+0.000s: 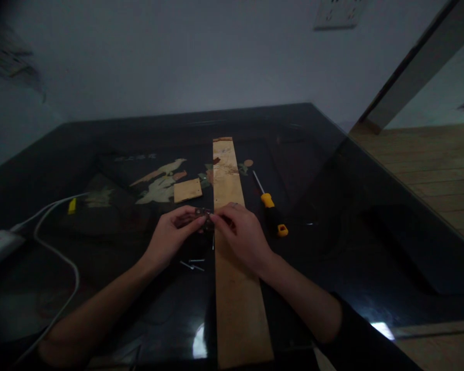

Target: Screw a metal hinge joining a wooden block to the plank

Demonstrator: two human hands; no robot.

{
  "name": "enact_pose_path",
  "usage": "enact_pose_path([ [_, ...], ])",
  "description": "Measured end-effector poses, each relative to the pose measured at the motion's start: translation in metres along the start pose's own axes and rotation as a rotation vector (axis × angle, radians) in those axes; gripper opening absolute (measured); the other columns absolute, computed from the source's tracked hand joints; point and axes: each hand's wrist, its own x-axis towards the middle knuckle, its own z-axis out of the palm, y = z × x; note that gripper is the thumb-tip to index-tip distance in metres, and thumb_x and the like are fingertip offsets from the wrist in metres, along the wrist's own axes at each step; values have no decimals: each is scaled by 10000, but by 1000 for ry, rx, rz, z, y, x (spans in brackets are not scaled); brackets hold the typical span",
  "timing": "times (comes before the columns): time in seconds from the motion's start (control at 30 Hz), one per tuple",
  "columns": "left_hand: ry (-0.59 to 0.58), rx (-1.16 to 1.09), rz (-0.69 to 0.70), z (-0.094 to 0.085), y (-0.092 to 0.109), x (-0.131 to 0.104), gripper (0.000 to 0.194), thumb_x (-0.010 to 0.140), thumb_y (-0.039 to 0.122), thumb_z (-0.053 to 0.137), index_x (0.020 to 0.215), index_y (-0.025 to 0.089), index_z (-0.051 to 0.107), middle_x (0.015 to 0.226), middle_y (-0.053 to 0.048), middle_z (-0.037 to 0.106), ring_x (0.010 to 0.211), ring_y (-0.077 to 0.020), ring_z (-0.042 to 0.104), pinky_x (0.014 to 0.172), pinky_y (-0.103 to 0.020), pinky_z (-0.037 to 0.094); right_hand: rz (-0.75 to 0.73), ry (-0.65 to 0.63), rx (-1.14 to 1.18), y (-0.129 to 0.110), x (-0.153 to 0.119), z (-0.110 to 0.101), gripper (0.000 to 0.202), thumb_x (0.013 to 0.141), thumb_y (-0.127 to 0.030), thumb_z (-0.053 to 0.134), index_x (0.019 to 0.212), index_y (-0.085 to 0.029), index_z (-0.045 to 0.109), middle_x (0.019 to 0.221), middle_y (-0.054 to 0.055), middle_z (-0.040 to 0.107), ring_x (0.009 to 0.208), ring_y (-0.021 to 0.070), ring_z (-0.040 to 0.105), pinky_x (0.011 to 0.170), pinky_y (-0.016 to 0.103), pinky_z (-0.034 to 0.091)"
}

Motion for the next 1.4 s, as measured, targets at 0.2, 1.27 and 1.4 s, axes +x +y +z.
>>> enact_pose_path([
  [0.2, 97, 4, 55, -13, -10, 16, 260, 656, 344, 765, 791, 144, 668, 778, -24, 704, 696, -142, 637, 643, -228, 496, -196, -155, -679, -19, -17, 11, 205, 890, -251, 497, 978, -174, 665, 1052, 99, 620, 995, 242, 531, 844, 390, 447],
  [1.27, 48, -12, 140, -15, -11, 17, 231, 631, 320, 746, 744, 151, 637, 731, -19, 683, 684, -147, 626, 670, -253, 492, -182, -259, -1005, -42, -23, 20, 170, 878, -194, 484, 926, -173, 646, 1084, 102, 612, 1013, 260, 504, 800, 386, 412],
  [1.4, 35, -4, 152, -16, -10, 16, 207, 641, 300, 735, 752, 150, 646, 747, -24, 690, 706, -153, 636, 704, -265, 496, -202, -379, -1059, -53, -13, 31, 234, 866, -128, 455, 966, -123, 666, 1062, 138, 626, 1025, 270, 511, 765, 385, 418],
])
